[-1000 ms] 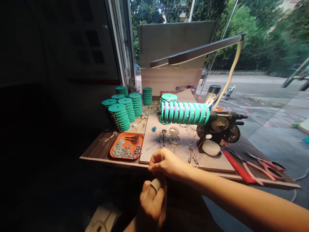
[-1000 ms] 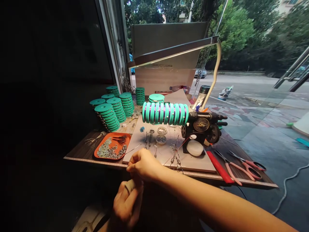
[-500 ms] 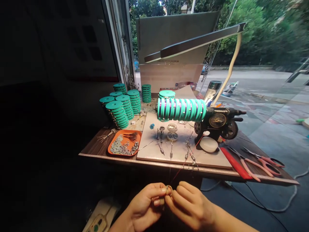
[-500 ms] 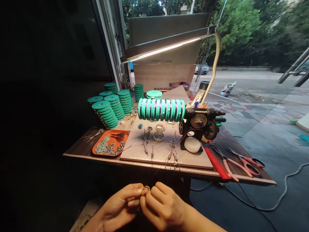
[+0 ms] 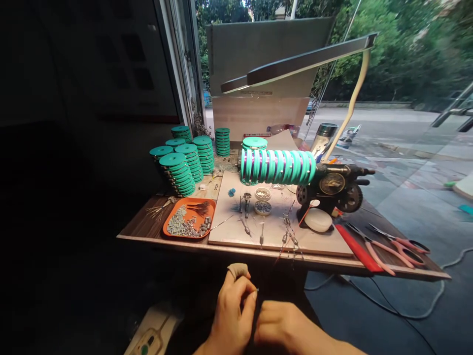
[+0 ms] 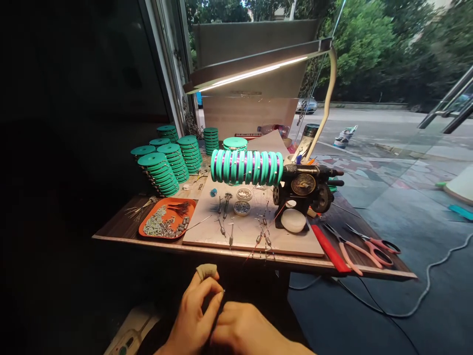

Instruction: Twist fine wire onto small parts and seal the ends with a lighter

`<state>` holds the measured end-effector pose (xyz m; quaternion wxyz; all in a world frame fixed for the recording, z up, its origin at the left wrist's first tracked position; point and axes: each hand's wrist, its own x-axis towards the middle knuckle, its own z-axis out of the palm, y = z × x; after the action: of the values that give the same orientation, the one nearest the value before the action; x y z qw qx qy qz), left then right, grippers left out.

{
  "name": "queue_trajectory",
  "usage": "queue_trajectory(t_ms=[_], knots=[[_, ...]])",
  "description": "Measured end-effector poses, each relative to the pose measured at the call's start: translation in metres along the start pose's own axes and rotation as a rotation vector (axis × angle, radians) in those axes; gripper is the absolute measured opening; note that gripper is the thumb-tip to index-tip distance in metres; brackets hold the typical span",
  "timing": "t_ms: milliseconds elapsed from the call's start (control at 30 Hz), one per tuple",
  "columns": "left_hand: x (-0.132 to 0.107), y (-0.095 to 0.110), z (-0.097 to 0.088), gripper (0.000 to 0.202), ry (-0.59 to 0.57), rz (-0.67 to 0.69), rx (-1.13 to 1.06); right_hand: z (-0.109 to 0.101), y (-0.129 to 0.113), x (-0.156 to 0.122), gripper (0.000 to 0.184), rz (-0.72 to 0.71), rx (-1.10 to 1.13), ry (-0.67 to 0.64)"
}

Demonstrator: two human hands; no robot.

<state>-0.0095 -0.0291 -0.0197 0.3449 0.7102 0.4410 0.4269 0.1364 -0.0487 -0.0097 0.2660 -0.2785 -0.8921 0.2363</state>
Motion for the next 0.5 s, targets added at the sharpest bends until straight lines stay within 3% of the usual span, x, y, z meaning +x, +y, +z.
queue_trajectory(t_ms=[67,167,233,333,433,500], knots=[[-0.006,-0.008,0.000,0.016,0.121,0.262,0.205,-0.021,-0.010,0.027,0.009,0.191,0.321,0.060],[-0.008,-0.020,0.000,0.022,0.285,0.468,0.388,-0.052,-0.012,0.071,0.012,0.621,0.721,0.131],[-0.005,-0.024,-0.001,0.022,0.351,0.529,0.514,-0.063,-0.004,0.094,0.012,0.691,0.780,0.119],[-0.001,-0.021,-0.005,0.019,0.377,0.599,0.567,-0.059,0.010,0.112,0.011,0.722,0.767,0.093],[0.003,-0.010,-0.009,0.022,0.276,0.651,0.409,-0.049,0.018,0.114,0.012,0.742,0.729,0.071],[0.006,-0.001,-0.011,0.021,0.168,0.550,0.285,-0.049,0.016,0.110,0.013,0.728,0.673,0.064]])
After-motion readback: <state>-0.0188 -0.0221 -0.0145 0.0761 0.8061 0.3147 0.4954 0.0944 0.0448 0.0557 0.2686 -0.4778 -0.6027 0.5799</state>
